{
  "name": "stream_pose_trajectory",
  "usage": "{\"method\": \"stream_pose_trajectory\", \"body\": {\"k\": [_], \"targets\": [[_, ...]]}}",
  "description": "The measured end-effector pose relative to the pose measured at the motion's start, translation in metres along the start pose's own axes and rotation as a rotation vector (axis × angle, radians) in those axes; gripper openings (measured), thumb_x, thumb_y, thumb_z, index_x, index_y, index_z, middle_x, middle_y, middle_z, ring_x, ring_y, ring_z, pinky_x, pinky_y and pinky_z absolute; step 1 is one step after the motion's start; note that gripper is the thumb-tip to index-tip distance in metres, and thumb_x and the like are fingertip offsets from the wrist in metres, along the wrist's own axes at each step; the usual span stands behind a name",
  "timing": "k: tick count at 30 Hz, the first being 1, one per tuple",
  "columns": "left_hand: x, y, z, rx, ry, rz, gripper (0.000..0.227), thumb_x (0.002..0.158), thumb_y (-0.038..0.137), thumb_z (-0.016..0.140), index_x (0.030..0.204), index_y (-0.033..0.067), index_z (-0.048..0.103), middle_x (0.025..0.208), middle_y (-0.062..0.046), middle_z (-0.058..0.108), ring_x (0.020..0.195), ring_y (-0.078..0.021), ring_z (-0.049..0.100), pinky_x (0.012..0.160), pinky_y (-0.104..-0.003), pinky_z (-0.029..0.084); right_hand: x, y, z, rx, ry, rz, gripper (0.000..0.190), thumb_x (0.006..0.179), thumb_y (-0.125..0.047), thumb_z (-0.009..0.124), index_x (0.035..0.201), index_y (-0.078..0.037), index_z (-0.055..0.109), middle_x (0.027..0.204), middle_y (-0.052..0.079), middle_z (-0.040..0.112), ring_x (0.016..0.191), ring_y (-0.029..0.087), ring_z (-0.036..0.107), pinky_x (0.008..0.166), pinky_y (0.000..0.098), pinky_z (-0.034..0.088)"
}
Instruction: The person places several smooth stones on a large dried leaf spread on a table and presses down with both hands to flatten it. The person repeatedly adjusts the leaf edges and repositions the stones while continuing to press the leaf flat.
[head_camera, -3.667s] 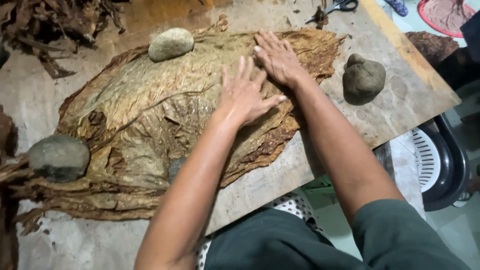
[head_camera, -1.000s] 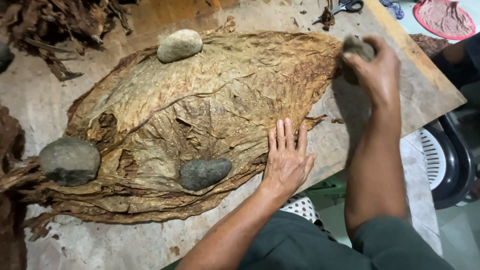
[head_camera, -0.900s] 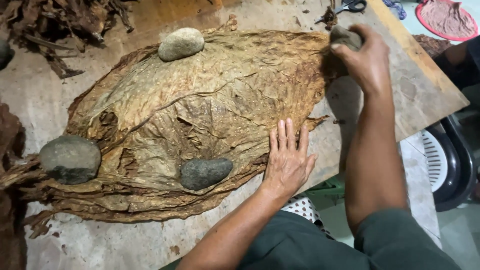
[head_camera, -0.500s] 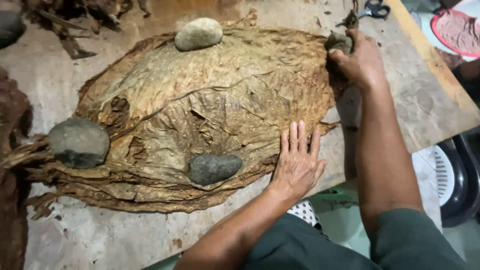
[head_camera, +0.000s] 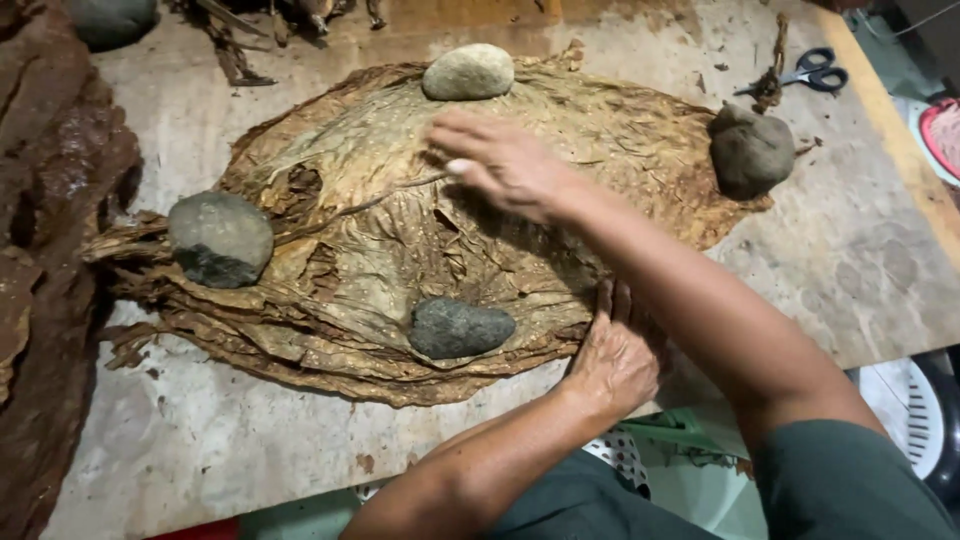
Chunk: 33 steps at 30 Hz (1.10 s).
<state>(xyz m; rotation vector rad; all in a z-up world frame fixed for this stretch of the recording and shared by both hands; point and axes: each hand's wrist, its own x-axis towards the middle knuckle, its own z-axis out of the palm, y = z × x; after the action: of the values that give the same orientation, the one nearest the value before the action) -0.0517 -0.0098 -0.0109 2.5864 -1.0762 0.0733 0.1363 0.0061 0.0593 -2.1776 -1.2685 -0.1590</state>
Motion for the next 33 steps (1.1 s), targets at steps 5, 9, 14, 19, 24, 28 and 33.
{"method": "stream_pose_trajectory", "body": {"k": [5, 9, 14, 19, 24, 28, 33], "targets": [[-0.005, 0.000, -0.009, -0.034, -0.077, 0.007, 0.031, 0.080, 0.033, 0.057, 0.085, 0.0101, 0.077, 0.091, -0.022, 0.071, 0.108, -0.0406, 0.060, 0.113, -0.064, 0.021, 0.036, -0.007, 0.015, -0.092, -0.134, -0.016, 0.053, 0.107, -0.037, 0.024, 0.149, -0.009, 0.040, 0.152, 0.020, 0.039, 0.139, 0.044, 0.034, 0.114, 0.0562, 0.031], [-0.011, 0.001, -0.016, -0.091, -0.166, 0.003, 0.035, 0.085, 0.034, 0.052, 0.087, 0.0080, 0.076, 0.091, -0.022, 0.071, 0.108, -0.0384, 0.060, 0.114, -0.064, 0.015, 0.044, -0.016, 0.031, -0.254, -0.402, 0.197, 0.062, 0.102, -0.049, 0.012, 0.157, -0.021, 0.021, 0.163, 0.009, 0.019, 0.150, 0.031, 0.015, 0.120, 0.0523, 0.015], [-0.021, 0.001, -0.031, -0.159, -0.244, -0.032, 0.040, 0.089, 0.035, 0.047, 0.089, 0.0060, 0.074, 0.091, -0.023, 0.070, 0.108, -0.0361, 0.060, 0.116, -0.063, 0.010, 0.033, 0.008, 0.053, -0.324, -0.308, 0.054, 0.061, 0.106, -0.048, 0.014, 0.159, -0.017, 0.012, 0.163, 0.016, 0.019, 0.149, 0.037, 0.017, 0.117, 0.0561, 0.023], [-0.042, -0.035, -0.077, -0.290, -0.313, 0.096, 0.057, 0.093, 0.038, 0.045, 0.136, 0.0008, 0.053, 0.133, -0.035, 0.052, 0.134, -0.0491, 0.041, 0.115, -0.063, 0.014, 0.030, 0.009, 0.054, -0.312, -0.267, 0.040, 0.062, 0.106, -0.050, 0.018, 0.159, -0.017, 0.015, 0.163, 0.016, 0.018, 0.149, 0.037, 0.018, 0.116, 0.0544, 0.025], [-0.028, -0.148, -0.133, -0.474, 0.196, -0.254, 0.048, 0.094, 0.044, 0.052, 0.126, 0.0089, 0.060, 0.116, -0.016, 0.063, 0.117, -0.0345, 0.058, 0.103, -0.045, 0.039, 0.034, -0.050, 0.004, -0.301, -0.247, 0.122, 0.062, 0.104, -0.051, 0.024, 0.153, -0.014, 0.029, 0.159, 0.013, 0.027, 0.148, 0.032, 0.024, 0.117, 0.0510, 0.025], [-0.008, -0.220, -0.167, -0.278, 0.625, -0.422, 0.042, 0.106, 0.040, 0.047, 0.129, 0.0066, 0.056, 0.109, -0.015, 0.060, 0.108, -0.0340, 0.061, 0.093, -0.044, 0.045, 0.027, -0.010, 0.043, -0.320, -0.160, 0.046, 0.056, 0.103, -0.051, 0.026, 0.141, -0.011, 0.038, 0.149, 0.016, 0.036, 0.143, 0.032, 0.029, 0.113, 0.0493, 0.027], [0.018, -0.264, -0.117, 0.070, 0.750, -0.447, 0.041, 0.104, 0.036, 0.054, 0.125, 0.0025, 0.059, 0.110, -0.022, 0.058, 0.107, -0.0445, 0.060, 0.090, -0.053, 0.047, 0.029, 0.009, 0.058, -0.401, -0.004, -0.132, 0.048, 0.098, -0.048, 0.033, 0.100, -0.008, 0.060, 0.107, 0.020, 0.059, 0.122, 0.035, 0.046, 0.109, 0.0499, 0.027]]}}
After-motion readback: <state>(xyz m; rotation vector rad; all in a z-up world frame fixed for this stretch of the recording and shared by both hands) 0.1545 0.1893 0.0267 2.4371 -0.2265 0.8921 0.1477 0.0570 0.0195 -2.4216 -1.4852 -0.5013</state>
